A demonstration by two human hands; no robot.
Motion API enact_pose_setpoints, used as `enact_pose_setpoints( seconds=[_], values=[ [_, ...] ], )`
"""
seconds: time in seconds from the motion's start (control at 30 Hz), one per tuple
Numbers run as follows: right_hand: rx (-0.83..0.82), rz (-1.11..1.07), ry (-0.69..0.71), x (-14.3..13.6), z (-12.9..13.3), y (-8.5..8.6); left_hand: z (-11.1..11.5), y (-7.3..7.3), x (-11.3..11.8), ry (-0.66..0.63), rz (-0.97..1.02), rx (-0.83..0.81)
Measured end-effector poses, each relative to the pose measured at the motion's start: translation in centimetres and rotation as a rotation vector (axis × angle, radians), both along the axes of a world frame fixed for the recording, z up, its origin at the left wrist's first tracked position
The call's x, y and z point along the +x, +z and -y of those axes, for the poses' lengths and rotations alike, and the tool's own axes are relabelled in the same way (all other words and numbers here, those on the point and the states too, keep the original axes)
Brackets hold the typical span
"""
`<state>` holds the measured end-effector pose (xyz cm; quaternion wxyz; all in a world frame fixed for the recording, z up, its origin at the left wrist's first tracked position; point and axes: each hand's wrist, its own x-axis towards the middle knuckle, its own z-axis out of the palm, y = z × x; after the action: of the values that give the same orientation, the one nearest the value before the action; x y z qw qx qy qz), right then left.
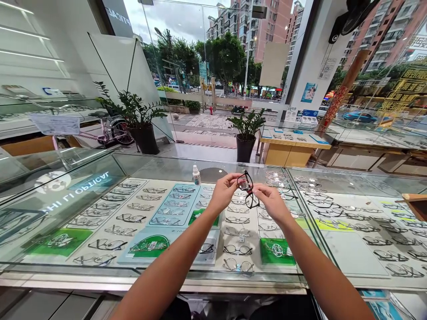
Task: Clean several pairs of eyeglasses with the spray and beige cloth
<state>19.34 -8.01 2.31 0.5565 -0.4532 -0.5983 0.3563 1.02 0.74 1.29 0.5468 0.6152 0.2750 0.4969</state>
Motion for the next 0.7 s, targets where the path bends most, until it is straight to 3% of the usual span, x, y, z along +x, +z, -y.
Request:
enact_pose_setpoints(
  seconds=[0.17, 0.3, 0.43, 0.57, 0.7],
  values=[
    [0.060, -0.001, -0.057, 0.0, -0.3, -0.4, 0.1, -0.2, 0.1, 0.031, -0.057, 0.027],
    [0.145, -0.075, -0.161, 0.5, -0.6, -0.5, -0.2, -1.0, 0.0, 0.117, -0.173, -0.166],
    [0.184, -0.146, -0.147, 0.5, -0.8, -0.7, -0.5, -1.9, 0.4, 0.023, -0.214, -0.291],
    [0.161, -0.139, -0.092, 0.1, -0.9, -1.2, -0.6, -2.1, 0.7, -0.012, -0.165, -0.289],
    [0.116, -0.134, -0.079, -0.2, -1.2, -1.7, -0.4, -2.1, 0.9, -0.020, -0.144, -0.189]
  ],
)
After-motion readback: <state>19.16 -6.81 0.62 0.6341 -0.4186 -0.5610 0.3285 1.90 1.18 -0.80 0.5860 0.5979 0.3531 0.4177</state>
